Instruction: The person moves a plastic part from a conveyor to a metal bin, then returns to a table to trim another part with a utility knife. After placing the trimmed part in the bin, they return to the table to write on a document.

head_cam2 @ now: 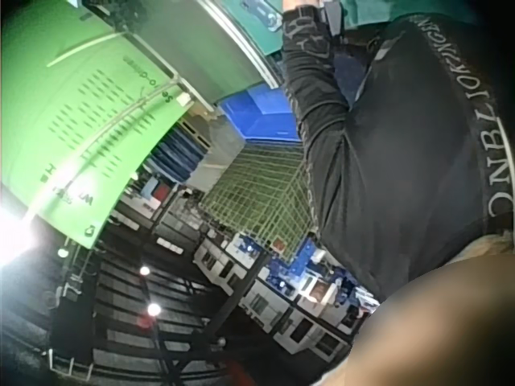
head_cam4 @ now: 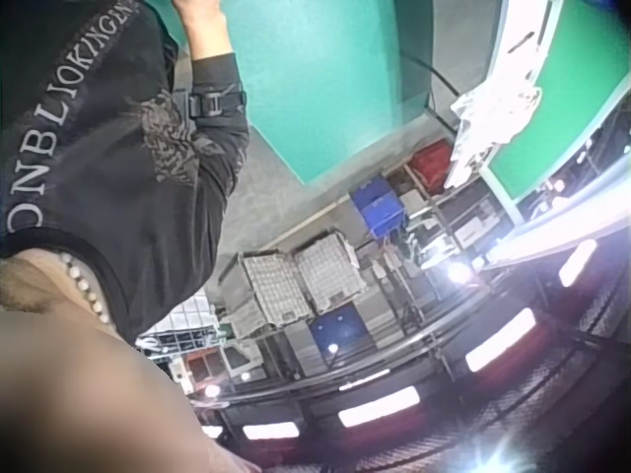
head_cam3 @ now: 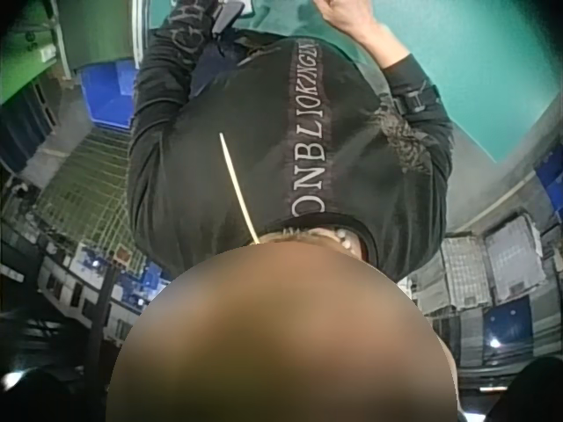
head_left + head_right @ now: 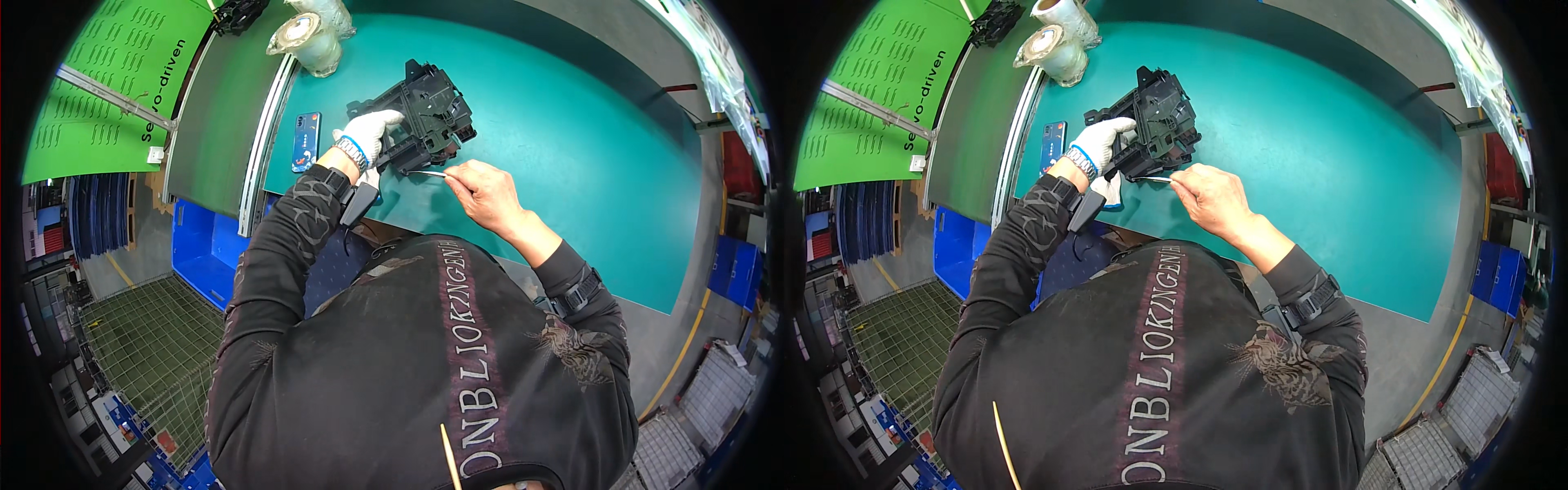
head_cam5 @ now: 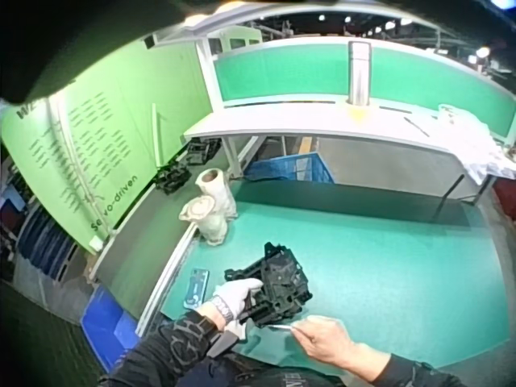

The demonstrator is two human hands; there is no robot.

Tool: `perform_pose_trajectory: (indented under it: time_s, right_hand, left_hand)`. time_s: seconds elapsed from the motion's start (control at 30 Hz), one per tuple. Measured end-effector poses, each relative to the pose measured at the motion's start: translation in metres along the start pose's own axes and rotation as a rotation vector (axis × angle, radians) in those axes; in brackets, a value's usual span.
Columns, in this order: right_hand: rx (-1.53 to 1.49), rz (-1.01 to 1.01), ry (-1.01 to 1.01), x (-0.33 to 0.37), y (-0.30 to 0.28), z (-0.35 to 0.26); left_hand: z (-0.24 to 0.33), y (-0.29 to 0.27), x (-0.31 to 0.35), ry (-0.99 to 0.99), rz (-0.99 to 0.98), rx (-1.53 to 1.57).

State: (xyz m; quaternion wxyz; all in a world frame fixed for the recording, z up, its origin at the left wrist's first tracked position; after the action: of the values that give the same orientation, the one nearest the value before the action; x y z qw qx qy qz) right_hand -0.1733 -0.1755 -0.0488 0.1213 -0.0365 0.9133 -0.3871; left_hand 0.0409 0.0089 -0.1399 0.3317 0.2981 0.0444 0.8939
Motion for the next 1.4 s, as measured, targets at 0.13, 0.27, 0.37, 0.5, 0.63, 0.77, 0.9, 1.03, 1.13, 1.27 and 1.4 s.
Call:
perform_pose_trajectory:
  time_s: [0.13, 0.27, 0.37, 0.5, 0.63, 0.77, 0.9, 1.03, 1.13, 1.27, 1.4]
  right_hand:
    - [0.045, 0.003, -0.016, 0.0, 0.001, 0.0]
    - [0.076, 0.015, -0.041, 0.0, 0.003, -0.001]
    - [0.065, -0.008, -0.035, 0.0, 0.006, 0.0]
    - [-0.102, -0.053, 0.078, 0.003, 0.012, 0.006]
    - [-0.484, -0.178, 0.258, 0.008, 0.031, 0.012]
    - [-0.662, -0.177, 0.266, 0.014, 0.039, 0.013]
    - [-0.596, -0.142, 0.274, 0.016, 0.032, 0.013]
    - [-0.663, -0.027, 0.298, 0.005, 0.031, 0.004]
    - [-0.843, 0.054, 0.379, -0.01, 0.042, -0.002]
    - [-0.864, 0.108, 0.369, -0.025, 0.047, 0.001]
    - [-0.893, 0.157, 0.345, -0.028, 0.05, 0.003]
  left_hand:
    - [-0.002, -0.001, -0.002, -0.028, 0.017, 0.008]
    - [0.0, -0.003, -0.002, 0.017, -0.021, -0.148]
    - [-0.001, -0.004, 0.0, -0.024, -0.032, -0.281]
    - [0.003, -0.001, 0.001, 0.039, -0.051, -0.272]
    - [0.005, 0.004, 0.001, 0.058, -0.138, -0.172]
    - [0.007, 0.003, 0.0, 0.133, -0.08, -0.44]
    - [0.002, 0.001, -0.005, 0.08, -0.148, -0.069]
    - [0.0, 0.0, -0.008, 0.005, -0.101, -0.025]
    - [-0.003, 0.002, -0.013, -0.006, -0.056, 0.101]
    - [-0.016, 0.0, -0.027, 0.024, -0.045, 0.232]
    - [-0.028, -0.013, -0.042, 0.193, -0.04, -0.09]
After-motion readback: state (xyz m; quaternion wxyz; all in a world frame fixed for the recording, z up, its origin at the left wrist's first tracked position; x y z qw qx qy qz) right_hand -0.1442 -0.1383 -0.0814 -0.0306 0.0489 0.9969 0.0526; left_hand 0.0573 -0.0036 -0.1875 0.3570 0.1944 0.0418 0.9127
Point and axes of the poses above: each hand's wrist, its own x-axis away from the middle knuckle, its own y-axis out of the palm, z = x × y, the point moved 3 cm from there along -x, towards the middle knuckle, and after that the axes turned 13 degrees about -z, right-handed, at the moved point
